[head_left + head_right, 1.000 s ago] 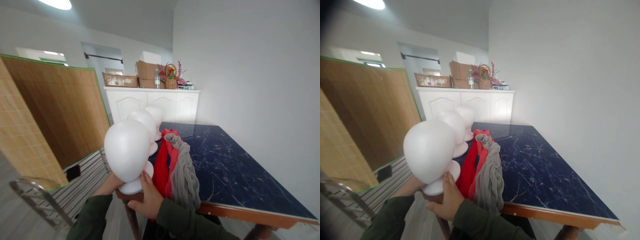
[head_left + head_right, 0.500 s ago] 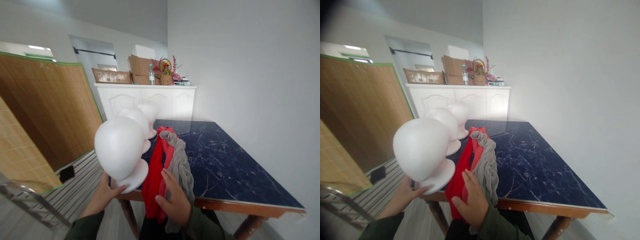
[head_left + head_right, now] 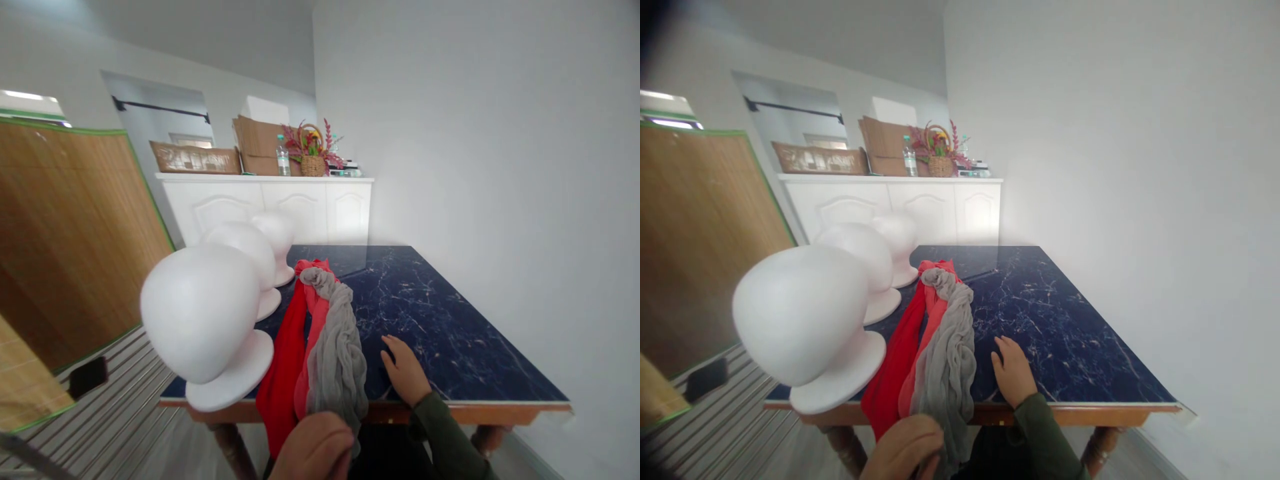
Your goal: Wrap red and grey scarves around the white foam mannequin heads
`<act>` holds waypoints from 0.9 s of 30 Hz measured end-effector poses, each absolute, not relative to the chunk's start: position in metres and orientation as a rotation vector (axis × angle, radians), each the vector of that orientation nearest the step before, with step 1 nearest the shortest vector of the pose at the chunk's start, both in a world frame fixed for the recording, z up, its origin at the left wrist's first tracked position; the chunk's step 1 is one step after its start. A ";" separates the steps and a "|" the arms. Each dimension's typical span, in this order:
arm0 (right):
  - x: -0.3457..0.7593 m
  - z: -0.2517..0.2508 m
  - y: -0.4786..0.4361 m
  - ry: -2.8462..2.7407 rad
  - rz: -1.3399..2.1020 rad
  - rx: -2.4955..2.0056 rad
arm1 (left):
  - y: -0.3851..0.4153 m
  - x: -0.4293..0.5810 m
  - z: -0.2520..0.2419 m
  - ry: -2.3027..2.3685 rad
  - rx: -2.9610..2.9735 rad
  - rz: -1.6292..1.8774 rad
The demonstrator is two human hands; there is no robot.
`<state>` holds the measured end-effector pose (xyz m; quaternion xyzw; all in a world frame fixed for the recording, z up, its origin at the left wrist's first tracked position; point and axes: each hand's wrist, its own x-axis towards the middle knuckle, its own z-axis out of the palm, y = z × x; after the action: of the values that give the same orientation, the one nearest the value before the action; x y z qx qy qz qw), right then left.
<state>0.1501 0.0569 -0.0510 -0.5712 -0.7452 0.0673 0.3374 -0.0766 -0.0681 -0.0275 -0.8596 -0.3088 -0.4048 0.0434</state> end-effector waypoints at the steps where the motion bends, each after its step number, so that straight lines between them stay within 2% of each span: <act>1: 0.147 -0.050 0.055 -2.015 0.165 -1.529 | -0.056 -0.056 -0.018 -1.020 -2.738 -1.190; 6: 0.142 -0.044 0.047 -2.216 0.187 -1.620 | 0.011 0.022 -0.010 -1.532 -2.835 -1.075; 12: 0.143 -0.048 0.049 -2.132 0.188 -1.563 | 0.039 0.017 -0.038 -1.724 -2.730 -0.792; 17: 0.139 -0.042 0.047 -2.116 0.232 -1.585 | 0.037 0.002 -0.038 -1.690 -2.653 -0.622; 27: 0.142 -0.044 0.047 -2.132 0.238 -1.574 | 0.036 0.007 -0.038 -1.641 -2.639 -0.650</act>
<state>0.1417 0.0465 -0.0436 -0.5747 -0.7781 0.0867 0.2382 0.0066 0.0356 -0.0383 -0.8311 -0.5168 -0.2047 -0.0163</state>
